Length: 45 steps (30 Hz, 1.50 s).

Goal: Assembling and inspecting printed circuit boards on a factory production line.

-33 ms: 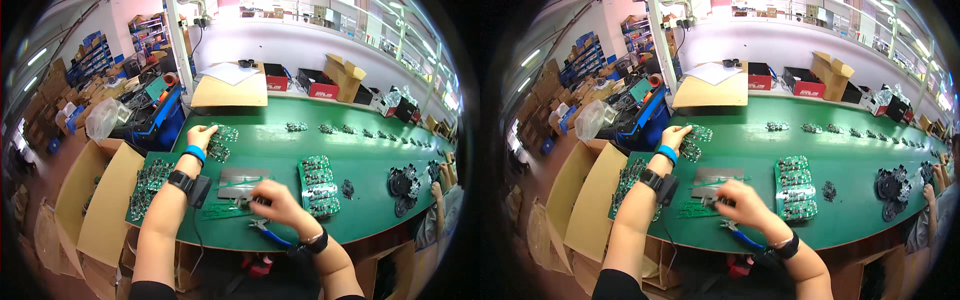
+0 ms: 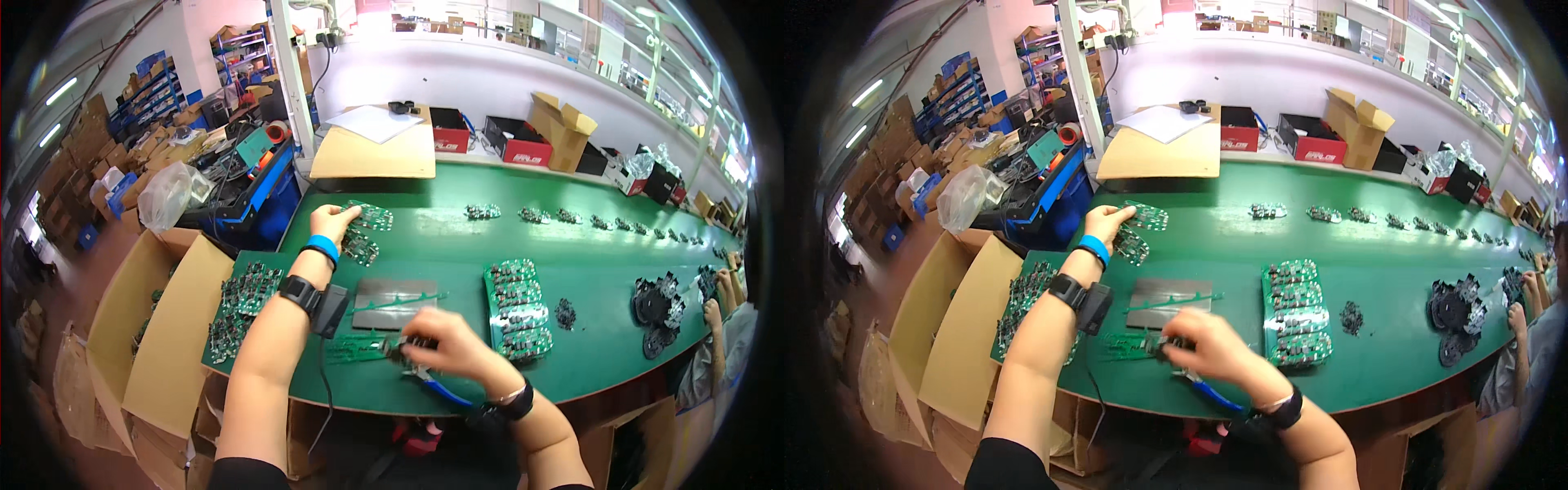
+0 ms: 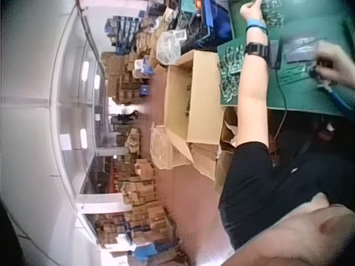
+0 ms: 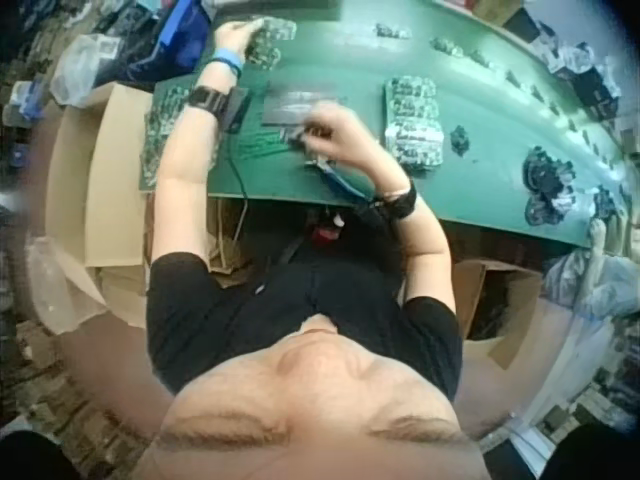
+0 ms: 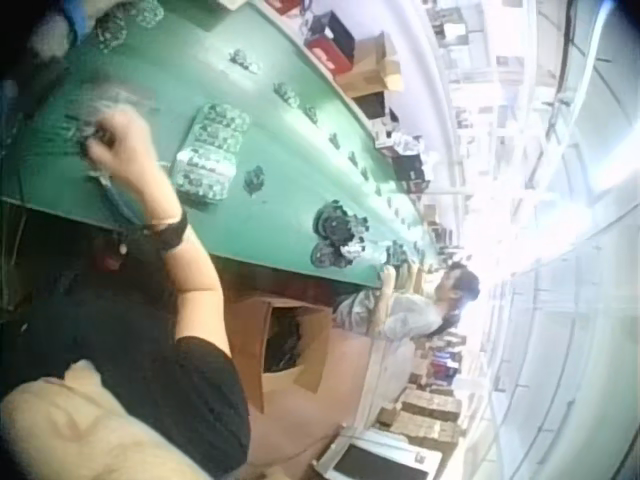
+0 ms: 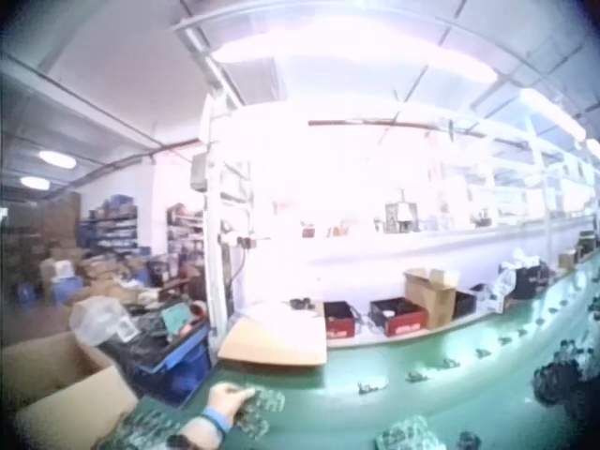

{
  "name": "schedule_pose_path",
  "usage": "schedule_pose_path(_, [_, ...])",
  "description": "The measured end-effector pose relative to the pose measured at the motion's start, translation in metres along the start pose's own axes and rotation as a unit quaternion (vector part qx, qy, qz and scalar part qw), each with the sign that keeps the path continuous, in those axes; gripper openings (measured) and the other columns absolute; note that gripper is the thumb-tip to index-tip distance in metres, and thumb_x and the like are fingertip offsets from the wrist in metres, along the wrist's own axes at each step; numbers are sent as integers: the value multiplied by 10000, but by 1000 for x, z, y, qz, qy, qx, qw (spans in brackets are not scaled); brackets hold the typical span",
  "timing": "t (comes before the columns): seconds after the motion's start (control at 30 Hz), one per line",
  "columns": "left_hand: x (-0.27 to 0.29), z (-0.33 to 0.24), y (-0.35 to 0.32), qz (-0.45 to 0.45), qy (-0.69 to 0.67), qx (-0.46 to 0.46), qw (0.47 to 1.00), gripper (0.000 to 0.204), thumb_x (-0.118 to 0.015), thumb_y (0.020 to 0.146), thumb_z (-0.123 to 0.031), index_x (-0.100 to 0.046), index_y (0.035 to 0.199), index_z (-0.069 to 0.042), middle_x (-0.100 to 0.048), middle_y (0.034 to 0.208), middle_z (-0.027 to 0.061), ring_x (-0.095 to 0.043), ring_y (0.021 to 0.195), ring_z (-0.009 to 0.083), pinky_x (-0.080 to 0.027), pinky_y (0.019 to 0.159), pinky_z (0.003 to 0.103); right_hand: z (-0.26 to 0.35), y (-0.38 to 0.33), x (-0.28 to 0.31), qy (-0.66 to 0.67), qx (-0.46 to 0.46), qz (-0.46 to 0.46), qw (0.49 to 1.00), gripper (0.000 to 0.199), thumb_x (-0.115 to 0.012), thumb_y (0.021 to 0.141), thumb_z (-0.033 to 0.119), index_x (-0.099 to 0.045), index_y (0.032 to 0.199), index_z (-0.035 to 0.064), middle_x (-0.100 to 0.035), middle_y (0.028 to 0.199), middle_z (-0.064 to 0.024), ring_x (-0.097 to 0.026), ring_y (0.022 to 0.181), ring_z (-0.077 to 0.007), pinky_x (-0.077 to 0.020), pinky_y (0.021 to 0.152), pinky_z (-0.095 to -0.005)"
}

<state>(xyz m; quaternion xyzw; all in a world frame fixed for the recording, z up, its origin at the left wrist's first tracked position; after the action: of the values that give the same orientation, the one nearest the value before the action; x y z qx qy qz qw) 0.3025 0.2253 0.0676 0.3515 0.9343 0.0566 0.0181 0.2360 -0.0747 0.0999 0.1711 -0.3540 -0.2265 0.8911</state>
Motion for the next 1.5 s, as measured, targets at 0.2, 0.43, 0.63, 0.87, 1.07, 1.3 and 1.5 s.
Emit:
schedule_pose_path(0.2, [-102,32,37,17,129,27,991,381,-873,572,-111,-614,822,14,-617,745,72,-568,642,161,-484,587,326,4,-17,-16,97,21,159,982,195,-639,759,123,-583,913,18,-552,822,-135,-581,781,-315,-478,680,-383])
schedule_pose_path(0.43, [-141,72,73,-3,239,91,967,459,-887,535,-301,-661,801,-3,-690,861,157,-662,761,265,-525,740,356,1,-31,-22,200,40,178,963,167,-606,784,106,-553,909,8,-522,820,-129,-552,767,-317,-461,682,-381])
schedule_pose_path(0.63, [-119,75,105,-87,256,-15,963,504,-873,568,-327,-689,901,4,-691,900,171,-667,812,274,-524,793,365,-2,-29,-21,208,30,175,962,181,-599,777,99,-543,925,11,-526,839,-128,-552,795,-324,-461,694,-389])
schedule_pose_path(0.87, [-20,77,152,-250,236,2,939,356,-675,795,-317,-696,751,36,-682,743,184,-670,717,312,-516,719,402,-4,-27,-25,217,21,149,965,177,-598,786,104,-547,934,23,-532,851,-116,-557,804,-308,-462,696,-385])
schedule_pose_path(1.07, [-8,85,158,-118,289,8,950,506,-448,944,-443,-699,934,-4,-695,936,136,-651,817,256,-483,746,359,0,-26,-17,215,11,135,967,145,-640,803,78,-599,931,21,-558,835,-78,-552,704,-212,-457,609,-294])
schedule_pose_path(1.3, [-77,-45,2,436,72,83,893,409,-566,916,-343,-582,1188,-39,-635,994,90,-619,915,173,-516,784,315,-8,-29,8,194,-100,-80,973,156,-689,767,63,-626,904,25,-587,808,-68,-565,662,-165,-457,561,-285])
schedule_pose_path(1.5, [-60,-95,-170,748,170,-40,640,843,-744,783,-174,-249,1461,-96,-577,1145,106,-578,879,148,-509,780,319,-13,-29,13,167,-169,-226,945,172,-701,742,29,-609,884,-1,-560,798,-53,-518,703,-111,-413,619,-235])
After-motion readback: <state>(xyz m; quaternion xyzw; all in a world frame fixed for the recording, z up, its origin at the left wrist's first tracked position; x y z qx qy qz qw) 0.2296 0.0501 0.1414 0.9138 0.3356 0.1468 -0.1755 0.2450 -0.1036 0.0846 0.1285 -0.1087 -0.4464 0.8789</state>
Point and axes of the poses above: each hand's wrist, its own y-axis towards the middle knuckle, its own x-axis out of the back of the hand, z = x × y, the point moved 4 cm from there along y, towards the middle knuckle
